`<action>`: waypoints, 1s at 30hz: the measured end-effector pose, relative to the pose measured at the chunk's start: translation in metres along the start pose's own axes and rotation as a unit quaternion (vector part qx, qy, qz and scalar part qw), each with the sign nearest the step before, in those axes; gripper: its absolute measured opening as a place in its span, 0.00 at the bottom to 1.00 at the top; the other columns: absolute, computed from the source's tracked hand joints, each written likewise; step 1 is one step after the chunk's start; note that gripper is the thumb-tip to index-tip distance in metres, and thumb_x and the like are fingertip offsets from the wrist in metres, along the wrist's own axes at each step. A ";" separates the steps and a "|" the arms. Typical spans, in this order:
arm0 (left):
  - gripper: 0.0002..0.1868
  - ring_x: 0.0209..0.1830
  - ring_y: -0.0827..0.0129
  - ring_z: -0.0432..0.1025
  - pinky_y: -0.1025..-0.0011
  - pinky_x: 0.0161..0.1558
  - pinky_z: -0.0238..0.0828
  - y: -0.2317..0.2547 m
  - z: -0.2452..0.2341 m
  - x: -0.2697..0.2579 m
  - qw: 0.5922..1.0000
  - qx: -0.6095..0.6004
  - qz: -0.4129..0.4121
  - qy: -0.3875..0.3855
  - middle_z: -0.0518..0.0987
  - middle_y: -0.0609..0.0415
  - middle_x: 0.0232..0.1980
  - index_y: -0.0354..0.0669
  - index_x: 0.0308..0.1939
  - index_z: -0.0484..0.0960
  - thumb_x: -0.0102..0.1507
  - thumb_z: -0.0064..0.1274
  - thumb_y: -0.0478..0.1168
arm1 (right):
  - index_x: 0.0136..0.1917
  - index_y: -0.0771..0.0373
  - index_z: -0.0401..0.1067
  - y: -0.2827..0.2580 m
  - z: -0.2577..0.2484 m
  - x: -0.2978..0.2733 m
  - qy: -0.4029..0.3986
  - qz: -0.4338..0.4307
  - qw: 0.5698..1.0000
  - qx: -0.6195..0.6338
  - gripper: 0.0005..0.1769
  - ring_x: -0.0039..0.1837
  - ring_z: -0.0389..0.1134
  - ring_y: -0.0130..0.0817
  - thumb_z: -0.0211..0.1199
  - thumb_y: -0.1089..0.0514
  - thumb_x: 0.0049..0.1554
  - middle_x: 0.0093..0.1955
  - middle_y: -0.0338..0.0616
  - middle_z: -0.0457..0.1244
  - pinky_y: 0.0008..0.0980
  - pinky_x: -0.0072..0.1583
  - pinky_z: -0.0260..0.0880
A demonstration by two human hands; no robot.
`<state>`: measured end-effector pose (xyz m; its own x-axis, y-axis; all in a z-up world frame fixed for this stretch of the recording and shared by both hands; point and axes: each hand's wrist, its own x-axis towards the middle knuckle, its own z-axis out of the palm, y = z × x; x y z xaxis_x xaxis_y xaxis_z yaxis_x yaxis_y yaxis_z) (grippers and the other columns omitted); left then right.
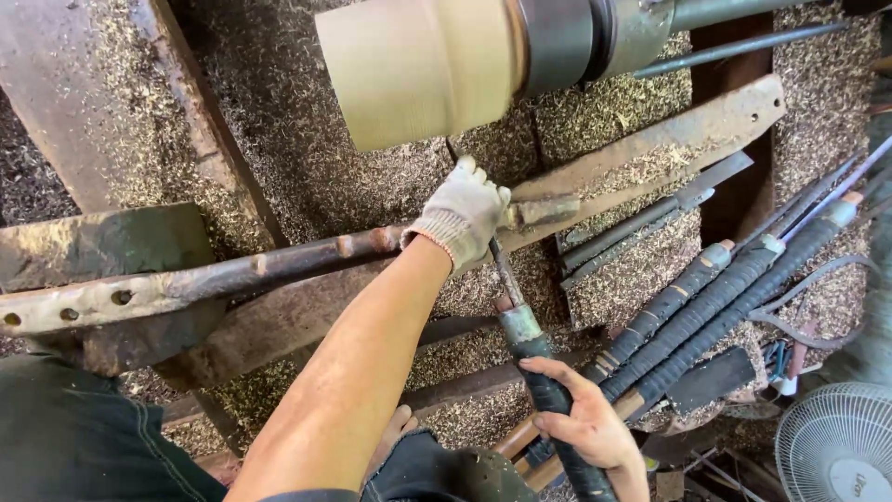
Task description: The person shapes a wooden workpiece on a spinning lathe, bracing a chisel on the tool rest and cutting the rotating wood with both hands. Near the end the person stops the lathe, lifts the shaped wooden piece off the machine, and sets it aside.
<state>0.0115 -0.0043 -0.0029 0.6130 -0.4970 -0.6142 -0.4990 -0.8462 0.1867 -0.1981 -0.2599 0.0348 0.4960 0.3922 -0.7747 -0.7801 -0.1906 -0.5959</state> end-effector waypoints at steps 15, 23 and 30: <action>0.18 0.64 0.62 0.69 0.57 0.76 0.41 0.000 0.012 0.005 0.995 0.010 0.041 0.085 0.81 0.52 0.54 0.40 0.59 0.76 0.66 0.51 0.40 | 0.71 0.64 0.64 0.048 0.060 0.005 0.088 -0.044 0.977 0.190 0.42 0.42 0.66 0.29 0.67 0.73 0.43 0.48 0.46 0.63 0.28 0.44 0.70; 0.21 0.66 0.59 0.67 0.55 0.79 0.34 -0.005 -0.005 -0.008 0.998 -0.002 0.049 0.035 0.79 0.48 0.55 0.38 0.59 0.73 0.64 0.53 0.41 | 0.72 0.62 0.65 0.008 0.062 0.000 0.089 -0.025 0.991 0.092 0.41 0.39 0.65 0.29 0.67 0.73 0.44 0.42 0.43 0.62 0.28 0.41 0.69; 0.21 0.66 0.56 0.66 0.52 0.79 0.32 -0.007 0.006 -0.006 0.993 -0.002 0.073 0.091 0.79 0.48 0.53 0.37 0.60 0.74 0.63 0.51 0.38 | 0.71 0.64 0.65 0.013 0.070 0.002 0.101 -0.050 0.991 0.073 0.41 0.41 0.62 0.24 0.67 0.74 0.44 0.44 0.39 0.62 0.24 0.43 0.66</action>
<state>0.0070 0.0055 -0.0054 0.6348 -0.6409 -0.4316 -0.5888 -0.7630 0.2669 -0.2340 -0.1986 0.0404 0.6281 0.2124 -0.7485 -0.7629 -0.0211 -0.6462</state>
